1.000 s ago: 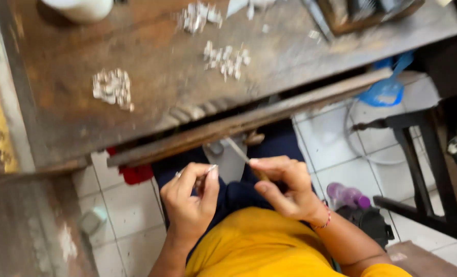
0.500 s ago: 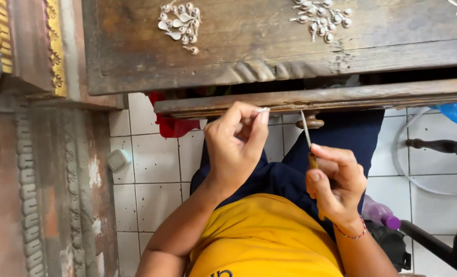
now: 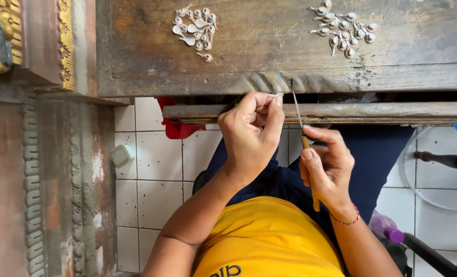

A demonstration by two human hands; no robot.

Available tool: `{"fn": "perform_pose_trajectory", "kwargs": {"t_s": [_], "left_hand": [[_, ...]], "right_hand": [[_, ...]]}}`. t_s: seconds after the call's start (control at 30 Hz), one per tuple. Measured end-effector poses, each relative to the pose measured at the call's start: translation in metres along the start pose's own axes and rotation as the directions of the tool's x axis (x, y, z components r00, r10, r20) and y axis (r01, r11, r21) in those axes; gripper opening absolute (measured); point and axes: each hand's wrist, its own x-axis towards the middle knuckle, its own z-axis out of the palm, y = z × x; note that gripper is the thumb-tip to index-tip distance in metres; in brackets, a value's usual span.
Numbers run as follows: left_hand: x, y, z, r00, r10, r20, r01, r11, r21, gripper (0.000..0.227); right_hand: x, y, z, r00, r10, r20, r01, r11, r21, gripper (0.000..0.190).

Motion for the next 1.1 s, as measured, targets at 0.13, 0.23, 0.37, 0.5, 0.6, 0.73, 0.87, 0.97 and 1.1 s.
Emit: {"fn": "perform_pose_trajectory", "kwargs": {"t_s": [0.13, 0.23, 0.37, 0.5, 0.6, 0.73, 0.87, 0.97, 1.1], "left_hand": [[0.001, 0.001, 0.003, 1.0, -0.012, -0.02, 0.012, 1.0, -0.012, 0.015], [0.0, 0.005, 0.003, 0.999, 0.027, -0.044, -0.024, 0.998, 0.061, 0.017], [0.01, 0.01, 0.003, 0.997, 0.069, -0.021, -0.066, 0.99, 0.128, 0.017], [0.011, 0.011, 0.002, 0.997, 0.057, 0.043, -0.061, 0.992, 0.115, 0.019], [0.007, -0.002, 0.006, 0.993, 0.113, 0.02, -0.115, 0.979, 0.17, 0.021], [0.015, 0.007, -0.013, 0.988, 0.147, 0.039, -0.151, 0.973, 0.175, 0.018], [0.009, 0.008, -0.011, 0.995, 0.084, 0.057, -0.092, 0.985, 0.146, 0.017], [0.012, 0.006, -0.003, 0.996, 0.075, 0.045, -0.081, 0.986, 0.144, 0.018], [0.013, 0.009, -0.004, 0.997, 0.057, 0.048, -0.064, 0.981, 0.183, 0.018]], "right_hand": [[0.004, 0.008, -0.001, 1.0, 0.006, -0.001, -0.006, 1.0, 0.006, 0.033], [0.002, 0.006, -0.001, 1.0, 0.004, 0.0, -0.004, 1.0, 0.016, 0.032], [0.006, 0.012, -0.002, 1.0, 0.025, 0.013, -0.026, 0.998, 0.061, 0.031], [0.002, 0.017, 0.0, 0.998, 0.061, 0.011, -0.062, 0.988, 0.141, 0.03], [0.026, -0.004, 0.01, 0.997, -0.067, 0.04, 0.07, 0.995, -0.078, 0.025], [0.024, -0.013, -0.006, 0.989, -0.141, -0.036, 0.136, 0.986, -0.097, 0.031], [0.011, -0.011, -0.008, 0.993, -0.111, -0.038, 0.109, 0.992, -0.065, 0.032], [0.015, -0.004, -0.004, 0.996, -0.088, -0.002, 0.088, 0.996, -0.034, 0.03], [0.011, -0.001, 0.0, 0.999, 0.004, 0.046, -0.005, 0.999, 0.038, 0.033]]}}
